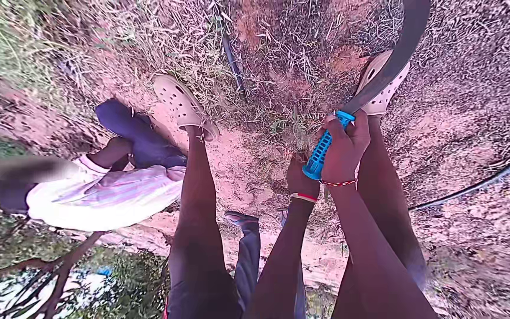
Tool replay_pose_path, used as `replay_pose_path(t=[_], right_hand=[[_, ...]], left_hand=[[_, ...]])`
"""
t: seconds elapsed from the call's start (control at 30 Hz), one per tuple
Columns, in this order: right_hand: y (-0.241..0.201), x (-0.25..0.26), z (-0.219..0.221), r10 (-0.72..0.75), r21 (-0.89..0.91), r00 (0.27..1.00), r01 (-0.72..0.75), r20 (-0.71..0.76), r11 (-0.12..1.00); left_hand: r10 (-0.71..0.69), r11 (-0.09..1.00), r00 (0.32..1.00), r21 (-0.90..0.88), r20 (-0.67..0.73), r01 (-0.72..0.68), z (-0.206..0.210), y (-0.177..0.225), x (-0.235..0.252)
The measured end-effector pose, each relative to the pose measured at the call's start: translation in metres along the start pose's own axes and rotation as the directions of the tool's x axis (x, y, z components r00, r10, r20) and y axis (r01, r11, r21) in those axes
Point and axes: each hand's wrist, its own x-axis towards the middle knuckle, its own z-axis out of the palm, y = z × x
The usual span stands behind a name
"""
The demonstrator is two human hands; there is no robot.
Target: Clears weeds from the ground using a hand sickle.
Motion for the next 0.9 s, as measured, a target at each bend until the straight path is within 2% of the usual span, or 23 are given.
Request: replay_pose_path(t=[0.03, 0.07, 0.13, 0.17, 0.2, 0.23, 0.27, 0.3, 0.33, 0.4, 0.43, 0.5, 0.6, 0.67, 0.73, 0.8, 0.83, 0.9], right_hand=[[-0.003, 0.001, 0.0, -0.011, 0.016, 1.0, 0.011, -0.002, 1.0], [-0.004, 0.001, -0.001, -0.021, 0.027, 1.0, 0.022, -0.01, 0.999], [-0.006, 0.002, -0.002, -0.03, 0.038, 0.999, 0.031, -0.019, 0.999], [-0.006, 0.003, -0.002, -0.033, 0.039, 0.999, 0.034, -0.024, 0.999], [-0.005, 0.004, -0.002, -0.038, 0.041, 0.999, 0.039, -0.024, 0.998], [-0.003, 0.004, -0.003, -0.036, 0.04, 0.999, 0.037, -0.024, 0.998], [-0.002, 0.003, -0.003, -0.03, 0.034, 0.999, 0.03, -0.024, 0.999], [0.0, 0.003, -0.003, -0.023, 0.027, 0.999, 0.023, -0.023, 0.999], [0.001, 0.003, -0.002, -0.012, 0.022, 1.0, 0.012, -0.025, 1.0], [0.003, 0.003, -0.002, 0.013, 0.03, 0.999, -0.012, -0.036, 0.999], [0.004, 0.002, -0.002, 0.02, 0.043, 0.999, -0.018, -0.037, 0.999], [0.005, 0.002, -0.002, 0.018, 0.05, 0.999, -0.016, -0.038, 0.999], [0.006, 0.001, -0.002, 0.011, 0.048, 0.998, -0.008, -0.054, 0.999], [0.008, 0.001, -0.002, -0.006, 0.047, 0.999, 0.008, -0.047, 0.999], [0.009, -0.001, -0.001, 0.002, 0.049, 0.999, 0.0, -0.039, 0.999], [0.01, -0.001, 0.0, 0.0, 0.062, 0.999, 0.003, -0.05, 0.998], [0.01, 0.0, 0.001, -0.001, 0.067, 0.998, 0.005, -0.061, 0.998], [0.009, 0.006, 0.0, -0.011, 0.078, 0.996, 0.018, -0.085, 0.997]], left_hand=[[0.129, 0.992, 0.99, 0.017, -0.063, -0.128, 0.014, -0.016, 0.033], [0.198, 0.98, 0.98, 0.03, -0.016, -0.197, 0.01, -0.019, 0.061], [0.208, 0.968, 0.97, -0.17, 0.127, -0.185, -0.015, -0.01, 0.101], [0.212, 0.919, 0.966, -0.367, 0.15, -0.144, -0.028, -0.011, 0.112], [0.218, 0.798, 0.967, -0.594, 0.133, -0.098, -0.038, -0.017, 0.119], [0.193, 0.619, 0.977, -0.784, 0.093, -0.048, -0.045, -0.026, 0.121], [0.108, 0.449, 0.994, -0.893, 0.018, -0.032, -0.052, -0.035, 0.122], [-0.024, 0.341, 0.998, -0.939, -0.063, -0.051, -0.058, -0.043, 0.128], [-0.177, 0.323, 0.976, -0.944, -0.13, -0.067, -0.062, -0.052, 0.138], [-0.39, 0.473, 0.894, -0.881, -0.221, -0.012, -0.063, -0.081, 0.171], [-0.428, 0.573, 0.866, -0.818, -0.259, 0.039, -0.059, -0.097, 0.191], [-0.408, 0.707, 0.869, -0.699, -0.279, 0.107, -0.047, -0.118, 0.23], [-0.385, 0.767, 0.896, -0.616, -0.222, 0.177, -0.019, -0.101, 0.258], [-0.438, 0.699, 0.886, -0.677, -0.152, 0.23, 0.001, -0.065, 0.25], [-0.416, 0.598, 0.908, -0.77, -0.059, 0.224, 0.02, -0.035, 0.243], [-0.267, 0.471, 0.963, -0.865, 0.047, 0.173, 0.023, -0.007, 0.232], [-0.142, 0.418, 0.986, -0.897, 0.092, 0.144, 0.015, 0.005, 0.219], [0.09, 0.414, 0.992, -0.909, 0.088, 0.043, -0.004, 0.018, 0.198]])
